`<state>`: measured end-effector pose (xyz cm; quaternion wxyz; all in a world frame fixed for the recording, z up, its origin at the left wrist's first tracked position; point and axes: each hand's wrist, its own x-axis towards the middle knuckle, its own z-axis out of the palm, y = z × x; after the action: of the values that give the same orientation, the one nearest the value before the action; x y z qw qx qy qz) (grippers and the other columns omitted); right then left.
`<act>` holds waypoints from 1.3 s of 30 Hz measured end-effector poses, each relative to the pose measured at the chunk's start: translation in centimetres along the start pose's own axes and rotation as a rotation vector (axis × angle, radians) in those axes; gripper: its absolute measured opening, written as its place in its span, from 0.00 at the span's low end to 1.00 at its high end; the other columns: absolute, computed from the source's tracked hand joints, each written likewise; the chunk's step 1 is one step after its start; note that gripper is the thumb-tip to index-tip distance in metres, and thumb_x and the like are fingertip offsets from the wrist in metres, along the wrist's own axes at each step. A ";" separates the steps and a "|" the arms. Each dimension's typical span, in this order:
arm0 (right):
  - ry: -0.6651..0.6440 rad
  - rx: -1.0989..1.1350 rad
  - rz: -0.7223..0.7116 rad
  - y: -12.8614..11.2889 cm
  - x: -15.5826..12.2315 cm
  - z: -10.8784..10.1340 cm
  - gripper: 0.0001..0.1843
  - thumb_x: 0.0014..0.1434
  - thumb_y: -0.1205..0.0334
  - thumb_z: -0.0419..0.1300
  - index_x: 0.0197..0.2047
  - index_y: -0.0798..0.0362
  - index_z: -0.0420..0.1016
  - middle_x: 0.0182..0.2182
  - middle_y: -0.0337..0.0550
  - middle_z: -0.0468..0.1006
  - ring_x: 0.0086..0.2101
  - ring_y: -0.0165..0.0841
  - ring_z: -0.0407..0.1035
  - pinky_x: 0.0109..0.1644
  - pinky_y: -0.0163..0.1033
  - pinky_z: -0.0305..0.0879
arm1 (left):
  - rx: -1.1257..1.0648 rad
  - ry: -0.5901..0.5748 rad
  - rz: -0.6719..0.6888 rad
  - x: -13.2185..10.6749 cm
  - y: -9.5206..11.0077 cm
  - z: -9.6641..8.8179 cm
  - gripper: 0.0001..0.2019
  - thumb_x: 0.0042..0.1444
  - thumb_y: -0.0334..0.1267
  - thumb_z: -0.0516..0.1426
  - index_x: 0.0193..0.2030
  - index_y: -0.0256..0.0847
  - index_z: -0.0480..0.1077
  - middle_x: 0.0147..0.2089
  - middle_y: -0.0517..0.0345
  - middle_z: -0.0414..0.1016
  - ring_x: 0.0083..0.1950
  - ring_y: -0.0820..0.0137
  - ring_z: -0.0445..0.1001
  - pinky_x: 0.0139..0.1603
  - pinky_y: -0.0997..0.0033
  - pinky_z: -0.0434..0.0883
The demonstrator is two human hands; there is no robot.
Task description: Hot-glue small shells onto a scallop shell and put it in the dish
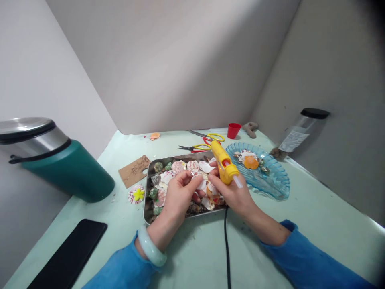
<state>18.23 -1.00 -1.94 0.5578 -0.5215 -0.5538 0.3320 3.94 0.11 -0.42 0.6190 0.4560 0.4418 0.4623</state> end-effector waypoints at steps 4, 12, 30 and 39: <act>0.053 -0.081 -0.064 0.1 0.0 0.0 0.07 0.55 0.58 0.59 0.33 0.53 0.68 0.40 0.44 0.76 0.30 0.31 0.67 0.38 0.39 0.65 | 0.041 -0.003 -0.021 0.2 0.1 -0.3 0.14 0.44 0.44 0.65 0.28 0.39 0.65 0.22 0.65 0.68 0.21 0.74 0.72 0.18 0.78 0.66; 0.094 -0.137 0.053 0.8 0.3 0.1 0.14 0.55 0.56 0.60 0.44 0.52 0.70 0.26 0.37 0.72 0.23 0.32 0.67 0.27 0.38 0.66 | 0.615 0.135 0.166 1.2 1.9 -3.8 0.11 0.54 0.44 0.57 0.34 0.39 0.75 0.18 0.66 0.68 0.16 0.76 0.65 0.17 0.79 0.59; 0.002 -0.125 0.057 0.6 0.1 0.0 0.16 0.56 0.53 0.62 0.45 0.53 0.71 0.26 0.38 0.75 0.26 0.33 0.71 0.30 0.37 0.68 | 1.479 0.074 0.282 2.0 3.2 -6.5 0.15 0.60 0.38 0.51 0.40 0.43 0.79 0.39 0.50 0.83 0.41 0.60 0.78 0.42 0.66 0.68; -0.021 -0.096 0.086 0.6 0.0 -0.1 0.14 0.57 0.52 0.62 0.42 0.52 0.69 0.27 0.38 0.74 0.25 0.33 0.71 0.28 0.35 0.66 | 1.599 0.083 0.315 2.0 4.1 -7.3 0.15 0.61 0.36 0.50 0.46 0.46 0.78 0.47 0.53 0.81 0.47 0.59 0.77 0.44 0.64 0.69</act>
<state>18.43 -0.86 -2.49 0.5115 -0.5677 -0.5519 0.3340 -3.43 3.82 1.89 0.0171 0.7992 0.5915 0.1056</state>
